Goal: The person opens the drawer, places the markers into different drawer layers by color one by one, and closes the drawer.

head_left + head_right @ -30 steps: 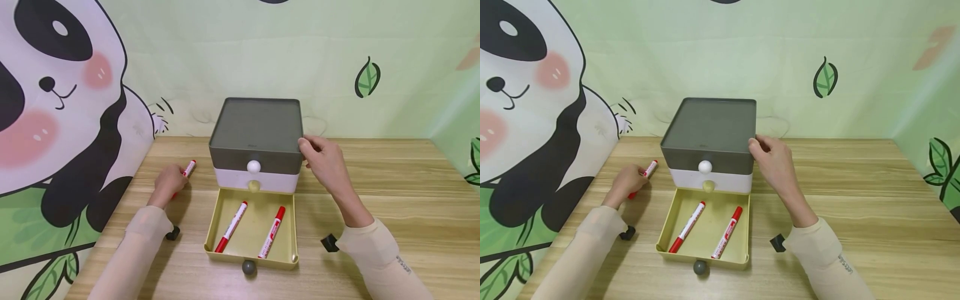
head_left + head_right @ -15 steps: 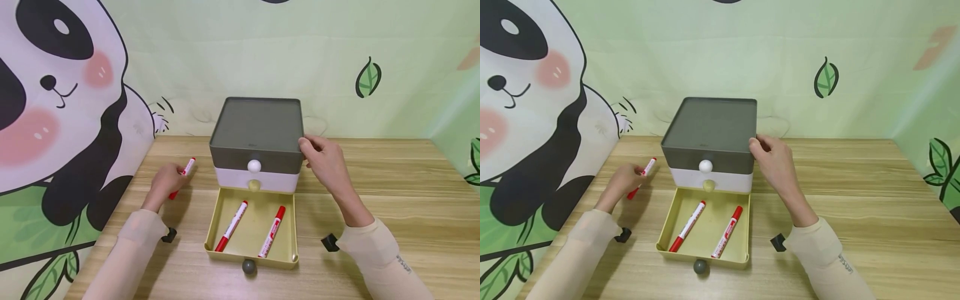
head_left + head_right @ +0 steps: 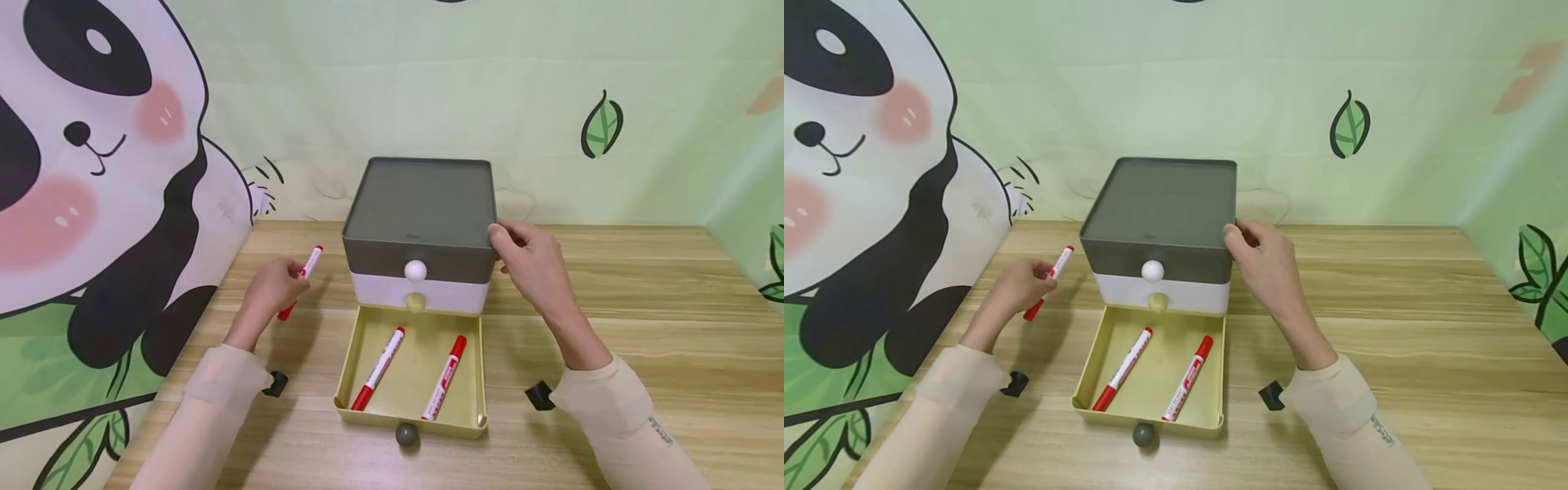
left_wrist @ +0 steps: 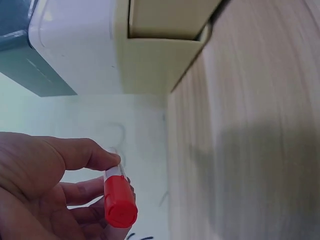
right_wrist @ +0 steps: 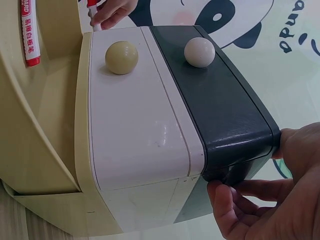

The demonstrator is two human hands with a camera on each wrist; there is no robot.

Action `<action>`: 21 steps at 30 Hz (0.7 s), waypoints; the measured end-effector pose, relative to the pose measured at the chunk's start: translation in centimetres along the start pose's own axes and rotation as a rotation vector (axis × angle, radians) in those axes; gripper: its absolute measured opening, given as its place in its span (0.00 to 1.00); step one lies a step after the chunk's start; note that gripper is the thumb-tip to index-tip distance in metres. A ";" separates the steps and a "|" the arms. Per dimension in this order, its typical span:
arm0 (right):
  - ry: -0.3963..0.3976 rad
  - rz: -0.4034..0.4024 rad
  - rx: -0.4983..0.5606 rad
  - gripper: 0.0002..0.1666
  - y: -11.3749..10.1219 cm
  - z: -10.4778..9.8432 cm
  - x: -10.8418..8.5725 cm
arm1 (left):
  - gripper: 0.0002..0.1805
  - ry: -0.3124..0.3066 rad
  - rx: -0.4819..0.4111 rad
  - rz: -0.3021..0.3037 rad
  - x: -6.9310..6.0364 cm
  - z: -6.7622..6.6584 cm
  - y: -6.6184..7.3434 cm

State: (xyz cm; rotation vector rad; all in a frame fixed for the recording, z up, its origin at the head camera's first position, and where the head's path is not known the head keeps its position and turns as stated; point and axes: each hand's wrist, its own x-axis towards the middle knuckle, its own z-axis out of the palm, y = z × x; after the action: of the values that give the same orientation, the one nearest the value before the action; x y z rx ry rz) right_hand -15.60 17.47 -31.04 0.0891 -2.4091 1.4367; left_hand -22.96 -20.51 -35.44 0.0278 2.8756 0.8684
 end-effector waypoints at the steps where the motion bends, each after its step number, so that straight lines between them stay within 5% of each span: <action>1: 0.001 0.001 -0.001 0.27 0.0 0.0 0.0 | 0.22 0.003 0.000 0.005 -0.1 -0.1 0.1; 21: 0.009 0.000 -0.003 0.26 0.0 0.0 0.0 | 0.23 0.011 -0.061 0.079 -2.8 -2.1 2.7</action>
State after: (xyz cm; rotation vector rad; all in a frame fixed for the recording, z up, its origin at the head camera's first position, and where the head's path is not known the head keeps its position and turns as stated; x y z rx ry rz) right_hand -15.61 17.45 -31.02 0.0813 -2.4038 1.4310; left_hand -20.51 -19.59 -31.88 0.1310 2.8740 0.9735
